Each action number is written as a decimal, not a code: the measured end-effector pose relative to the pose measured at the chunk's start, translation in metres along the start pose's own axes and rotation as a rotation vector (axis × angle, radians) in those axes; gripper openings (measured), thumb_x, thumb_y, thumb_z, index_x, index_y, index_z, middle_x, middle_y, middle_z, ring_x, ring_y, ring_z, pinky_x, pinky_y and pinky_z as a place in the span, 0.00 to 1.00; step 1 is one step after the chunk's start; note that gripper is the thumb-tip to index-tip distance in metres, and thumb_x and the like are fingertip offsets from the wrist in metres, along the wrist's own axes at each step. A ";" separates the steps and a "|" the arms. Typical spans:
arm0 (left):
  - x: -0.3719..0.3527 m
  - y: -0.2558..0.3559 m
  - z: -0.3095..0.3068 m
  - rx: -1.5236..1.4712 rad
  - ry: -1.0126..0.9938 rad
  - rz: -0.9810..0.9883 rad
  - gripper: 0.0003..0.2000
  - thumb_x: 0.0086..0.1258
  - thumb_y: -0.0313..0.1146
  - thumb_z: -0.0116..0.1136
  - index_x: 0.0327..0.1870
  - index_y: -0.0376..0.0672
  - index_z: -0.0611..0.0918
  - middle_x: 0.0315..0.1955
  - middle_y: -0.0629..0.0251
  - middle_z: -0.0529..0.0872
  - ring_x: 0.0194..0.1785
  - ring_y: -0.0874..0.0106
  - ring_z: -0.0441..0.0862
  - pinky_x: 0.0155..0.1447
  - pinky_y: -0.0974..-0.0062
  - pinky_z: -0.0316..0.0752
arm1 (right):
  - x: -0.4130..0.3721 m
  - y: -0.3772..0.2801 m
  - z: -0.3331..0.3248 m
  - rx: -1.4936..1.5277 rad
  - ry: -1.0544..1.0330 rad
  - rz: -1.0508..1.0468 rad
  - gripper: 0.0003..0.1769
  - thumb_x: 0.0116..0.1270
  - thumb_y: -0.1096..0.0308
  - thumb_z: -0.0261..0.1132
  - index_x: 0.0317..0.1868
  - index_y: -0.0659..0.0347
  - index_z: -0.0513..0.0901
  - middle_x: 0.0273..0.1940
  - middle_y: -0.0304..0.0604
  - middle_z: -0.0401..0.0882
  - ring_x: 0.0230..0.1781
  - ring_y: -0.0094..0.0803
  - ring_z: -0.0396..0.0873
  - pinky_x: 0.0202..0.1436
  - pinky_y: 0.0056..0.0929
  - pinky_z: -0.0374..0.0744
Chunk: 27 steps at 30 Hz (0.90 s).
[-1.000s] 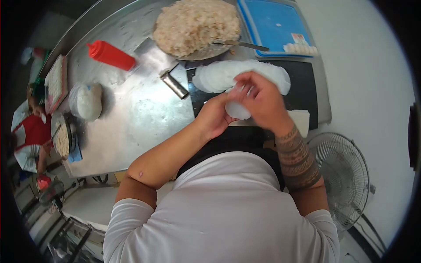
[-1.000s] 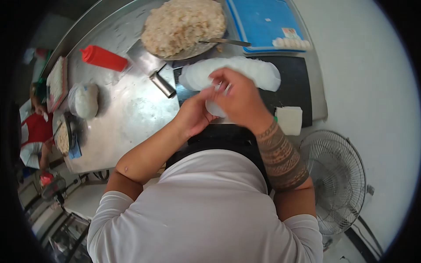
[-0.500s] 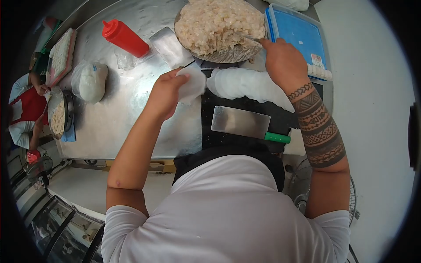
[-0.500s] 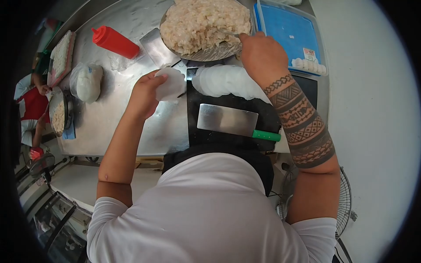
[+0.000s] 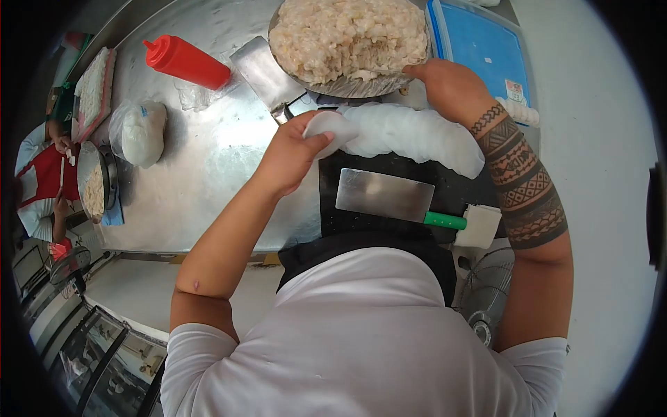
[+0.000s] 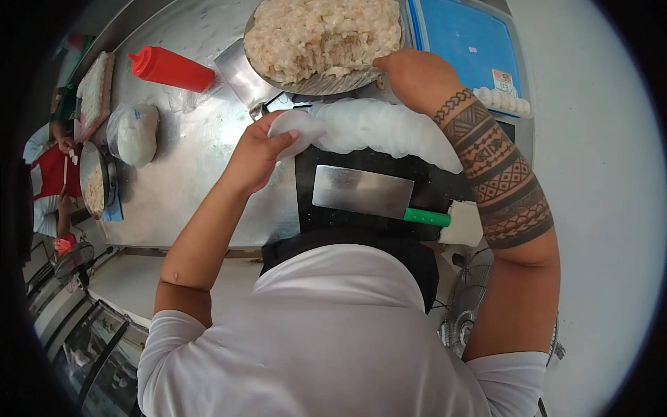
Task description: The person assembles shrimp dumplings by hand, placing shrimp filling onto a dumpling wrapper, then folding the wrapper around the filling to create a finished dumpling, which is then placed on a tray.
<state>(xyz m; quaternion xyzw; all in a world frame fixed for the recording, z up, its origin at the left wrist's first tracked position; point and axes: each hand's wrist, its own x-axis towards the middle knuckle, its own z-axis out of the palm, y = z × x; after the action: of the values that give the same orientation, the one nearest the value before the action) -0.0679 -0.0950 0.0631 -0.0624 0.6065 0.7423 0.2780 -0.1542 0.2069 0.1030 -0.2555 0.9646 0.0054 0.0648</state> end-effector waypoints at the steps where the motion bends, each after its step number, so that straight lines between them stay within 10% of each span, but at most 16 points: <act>1: 0.002 0.001 0.004 -0.001 0.003 -0.005 0.18 0.77 0.24 0.60 0.64 0.26 0.76 0.57 0.50 0.86 0.60 0.61 0.86 0.70 0.62 0.78 | -0.001 0.005 0.006 0.004 -0.004 -0.002 0.27 0.69 0.79 0.57 0.66 0.49 0.85 0.48 0.52 0.86 0.48 0.51 0.85 0.53 0.47 0.84; 11: 0.045 -0.011 0.008 -0.991 0.167 -0.238 0.20 0.88 0.34 0.41 0.69 0.26 0.68 0.67 0.43 0.76 0.71 0.51 0.76 0.81 0.50 0.67 | -0.031 -0.013 -0.013 0.461 -0.131 -0.097 0.28 0.72 0.79 0.55 0.66 0.44 0.85 0.39 0.46 0.80 0.41 0.44 0.81 0.48 0.43 0.82; 15: 0.030 0.010 0.021 -1.005 0.127 -0.231 0.22 0.89 0.37 0.38 0.71 0.26 0.65 0.70 0.41 0.72 0.74 0.50 0.73 0.81 0.48 0.66 | -0.061 -0.046 -0.006 0.292 0.122 -0.152 0.31 0.69 0.81 0.57 0.66 0.38 0.86 0.36 0.43 0.75 0.39 0.41 0.79 0.46 0.41 0.80; 27: 0.020 0.003 0.017 -0.860 0.048 -0.147 0.24 0.87 0.41 0.44 0.70 0.27 0.69 0.69 0.44 0.77 0.74 0.52 0.75 0.81 0.52 0.67 | -0.080 -0.037 -0.040 0.439 0.021 -0.058 0.28 0.70 0.80 0.56 0.66 0.48 0.85 0.37 0.47 0.77 0.39 0.45 0.79 0.45 0.41 0.78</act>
<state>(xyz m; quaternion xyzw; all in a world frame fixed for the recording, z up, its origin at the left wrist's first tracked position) -0.0820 -0.0724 0.0615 -0.2327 0.2425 0.9039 0.2646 -0.0719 0.2120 0.1536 -0.2630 0.9355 -0.2091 0.1091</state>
